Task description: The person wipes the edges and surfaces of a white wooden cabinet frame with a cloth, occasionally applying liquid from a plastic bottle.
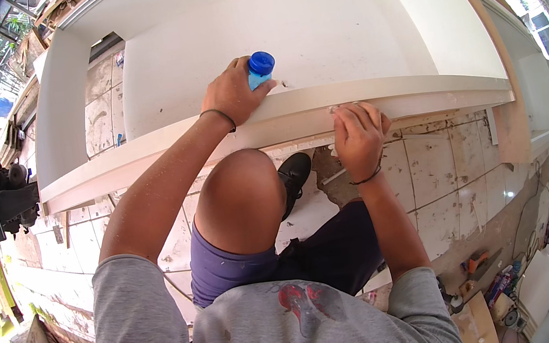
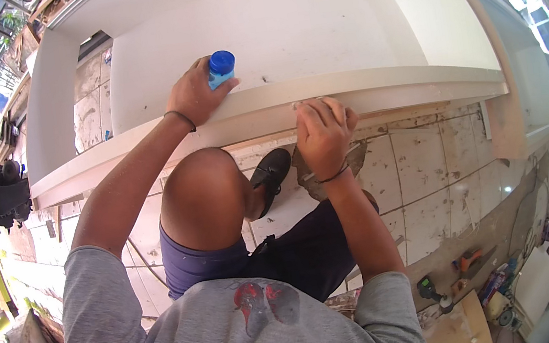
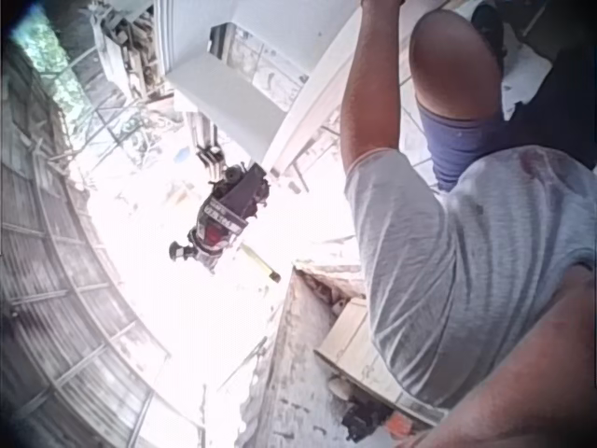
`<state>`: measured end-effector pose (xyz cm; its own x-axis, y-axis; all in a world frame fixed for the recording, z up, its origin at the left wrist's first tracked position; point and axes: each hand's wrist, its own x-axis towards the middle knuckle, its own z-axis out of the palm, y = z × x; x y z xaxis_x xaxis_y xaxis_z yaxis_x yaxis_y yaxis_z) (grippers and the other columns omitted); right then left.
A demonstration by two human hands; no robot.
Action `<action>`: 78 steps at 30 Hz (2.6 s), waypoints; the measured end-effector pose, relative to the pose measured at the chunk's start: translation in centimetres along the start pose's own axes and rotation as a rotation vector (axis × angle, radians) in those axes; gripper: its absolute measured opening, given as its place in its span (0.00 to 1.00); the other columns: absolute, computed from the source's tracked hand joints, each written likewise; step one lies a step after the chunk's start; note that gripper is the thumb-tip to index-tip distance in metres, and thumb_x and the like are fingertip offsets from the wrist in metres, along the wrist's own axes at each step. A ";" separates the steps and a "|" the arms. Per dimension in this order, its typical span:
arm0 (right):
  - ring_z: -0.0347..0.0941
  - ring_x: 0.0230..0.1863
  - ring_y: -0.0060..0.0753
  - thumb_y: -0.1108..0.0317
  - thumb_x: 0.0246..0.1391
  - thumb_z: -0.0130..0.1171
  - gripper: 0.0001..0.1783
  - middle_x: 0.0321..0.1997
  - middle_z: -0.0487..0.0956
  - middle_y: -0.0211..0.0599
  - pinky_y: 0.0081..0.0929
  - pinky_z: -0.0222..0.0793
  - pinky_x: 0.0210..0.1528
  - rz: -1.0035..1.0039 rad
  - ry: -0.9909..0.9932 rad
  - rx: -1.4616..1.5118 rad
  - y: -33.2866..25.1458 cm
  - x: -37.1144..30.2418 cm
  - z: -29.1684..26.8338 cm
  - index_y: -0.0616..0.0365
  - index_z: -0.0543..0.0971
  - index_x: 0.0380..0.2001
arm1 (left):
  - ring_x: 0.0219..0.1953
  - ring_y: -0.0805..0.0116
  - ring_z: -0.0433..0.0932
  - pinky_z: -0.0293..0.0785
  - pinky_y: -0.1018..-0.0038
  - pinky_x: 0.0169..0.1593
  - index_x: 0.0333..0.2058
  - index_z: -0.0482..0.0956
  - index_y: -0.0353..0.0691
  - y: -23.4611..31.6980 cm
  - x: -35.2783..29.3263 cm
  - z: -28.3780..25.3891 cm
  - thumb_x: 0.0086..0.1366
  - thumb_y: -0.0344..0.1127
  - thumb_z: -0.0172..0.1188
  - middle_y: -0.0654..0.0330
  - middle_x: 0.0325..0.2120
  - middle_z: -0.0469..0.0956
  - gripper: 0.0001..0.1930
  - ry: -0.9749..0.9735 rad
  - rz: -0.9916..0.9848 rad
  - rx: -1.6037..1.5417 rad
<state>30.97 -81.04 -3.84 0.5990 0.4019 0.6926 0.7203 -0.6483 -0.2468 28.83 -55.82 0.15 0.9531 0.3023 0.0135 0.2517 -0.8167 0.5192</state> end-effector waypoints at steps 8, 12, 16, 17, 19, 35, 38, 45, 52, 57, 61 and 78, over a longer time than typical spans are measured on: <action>0.70 0.46 0.32 0.71 0.45 0.62 0.10 0.40 0.77 0.21 0.39 0.56 0.51 -0.057 -0.054 -0.053 0.7 0.0 -0.7 0.47 0.83 0.34 | 0.49 0.52 0.77 0.74 0.60 0.51 0.51 0.73 0.40 -0.5 -0.1 0.0 0.60 0.56 0.62 0.54 0.49 0.77 0.29 -0.009 0.002 -0.001; 0.69 0.45 0.32 0.73 0.45 0.61 0.11 0.38 0.77 0.22 0.40 0.56 0.51 -0.047 -0.118 -0.041 -0.6 0.4 0.1 0.48 0.83 0.34 | 0.50 0.52 0.77 0.74 0.61 0.52 0.52 0.72 0.40 0.3 0.2 -0.3 0.60 0.56 0.62 0.54 0.49 0.77 0.30 -0.060 -0.008 0.018; 0.70 0.46 0.32 0.72 0.45 0.61 0.11 0.38 0.77 0.23 0.39 0.56 0.52 -0.040 -0.185 0.020 -1.0 0.7 -0.2 0.49 0.83 0.35 | 0.49 0.52 0.77 0.74 0.60 0.51 0.52 0.72 0.40 -0.6 -0.2 0.2 0.60 0.56 0.62 0.54 0.48 0.77 0.29 -0.009 -0.001 0.027; 0.70 0.45 0.33 0.73 0.45 0.61 0.11 0.37 0.78 0.25 0.39 0.58 0.52 -0.046 -0.132 0.051 -0.3 0.5 -0.6 0.51 0.83 0.35 | 0.49 0.52 0.77 0.74 0.60 0.51 0.52 0.72 0.40 -0.6 -0.1 0.2 0.60 0.56 0.62 0.54 0.49 0.77 0.29 -0.011 -0.014 0.027; 0.71 0.44 0.34 0.73 0.45 0.60 0.11 0.36 0.78 0.26 0.38 0.60 0.52 -0.056 -0.077 0.082 0.4 0.6 -0.7 0.52 0.82 0.35 | 0.49 0.52 0.77 0.74 0.60 0.51 0.52 0.72 0.40 -0.7 0.1 0.0 0.60 0.56 0.62 0.54 0.49 0.77 0.29 0.007 0.010 0.026; 0.73 0.40 0.36 0.74 0.44 0.59 0.09 0.30 0.79 0.31 0.38 0.65 0.45 -0.030 -0.043 0.142 -1.5 0.1 1.4 0.52 0.79 0.32 | 0.45 0.49 0.79 0.74 0.59 0.48 0.47 0.74 0.38 -0.5 0.1 0.5 0.58 0.53 0.64 0.49 0.42 0.80 0.27 0.062 0.056 -0.032; 0.74 0.41 0.36 0.74 0.45 0.59 0.08 0.29 0.79 0.31 0.39 0.64 0.44 -0.013 -0.075 0.198 -1.1 0.2 1.0 0.51 0.79 0.32 | 0.47 0.53 0.78 0.74 0.61 0.51 0.49 0.74 0.40 -1.5 0.6 0.0 0.59 0.55 0.64 0.52 0.45 0.79 0.28 -0.044 0.033 -0.036; 0.76 0.37 0.41 0.74 0.47 0.59 0.06 0.32 0.81 0.33 0.39 0.65 0.46 0.133 0.024 0.054 0.9 0.7 -0.2 0.54 0.80 0.31 | 0.48 0.51 0.78 0.73 0.61 0.51 0.48 0.74 0.39 -1.3 1.4 -0.1 0.58 0.54 0.65 0.49 0.44 0.79 0.28 -0.083 -0.002 -0.050; 0.75 0.42 0.46 0.74 0.45 0.66 0.08 0.40 0.79 0.38 0.41 0.71 0.44 0.505 0.138 0.319 0.8 0.7 -1.2 0.59 0.80 0.32 | 0.46 0.56 0.79 0.73 0.64 0.51 0.46 0.74 0.36 -3.7 0.8 -1.0 0.52 0.50 0.71 0.49 0.41 0.80 0.30 -0.133 -0.117 -0.308; 0.72 0.45 0.43 0.66 0.44 0.68 0.09 0.38 0.78 0.32 0.40 0.69 0.45 0.440 -0.009 -0.146 -0.2 0.3 -1.3 0.51 0.82 0.32 | 0.42 0.60 0.79 0.74 0.66 0.49 0.45 0.73 0.36 -3.7 0.9 -1.2 0.50 0.47 0.73 0.51 0.39 0.80 0.29 -0.230 -0.086 -0.320; 0.73 0.42 0.41 0.64 0.44 0.67 0.08 0.35 0.77 0.30 0.41 0.67 0.45 0.558 0.024 -0.112 -0.7 0.8 -0.6 0.49 0.82 0.30 | 0.40 0.60 0.79 0.74 0.66 0.47 0.44 0.72 0.36 -2.9 3.4 0.8 0.51 0.45 0.73 0.52 0.37 0.80 0.28 -0.223 0.055 -0.367; 0.72 0.42 0.34 0.68 0.45 0.64 0.03 0.32 0.75 0.25 0.44 0.59 0.50 0.759 0.205 -0.206 -6.3 0.9 1.6 0.46 0.80 0.23 | 0.36 0.65 0.76 0.74 0.69 0.44 0.43 0.70 0.34 2.5 5.9 4.7 0.55 0.39 0.71 0.55 0.34 0.77 0.24 -0.440 0.285 -0.443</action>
<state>27.53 -75.54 -2.80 0.8079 -0.3090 0.5018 0.0526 -0.8103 -0.5836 35.86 -58.41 -2.44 0.9751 -0.1987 -0.0984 -0.0221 -0.5288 0.8485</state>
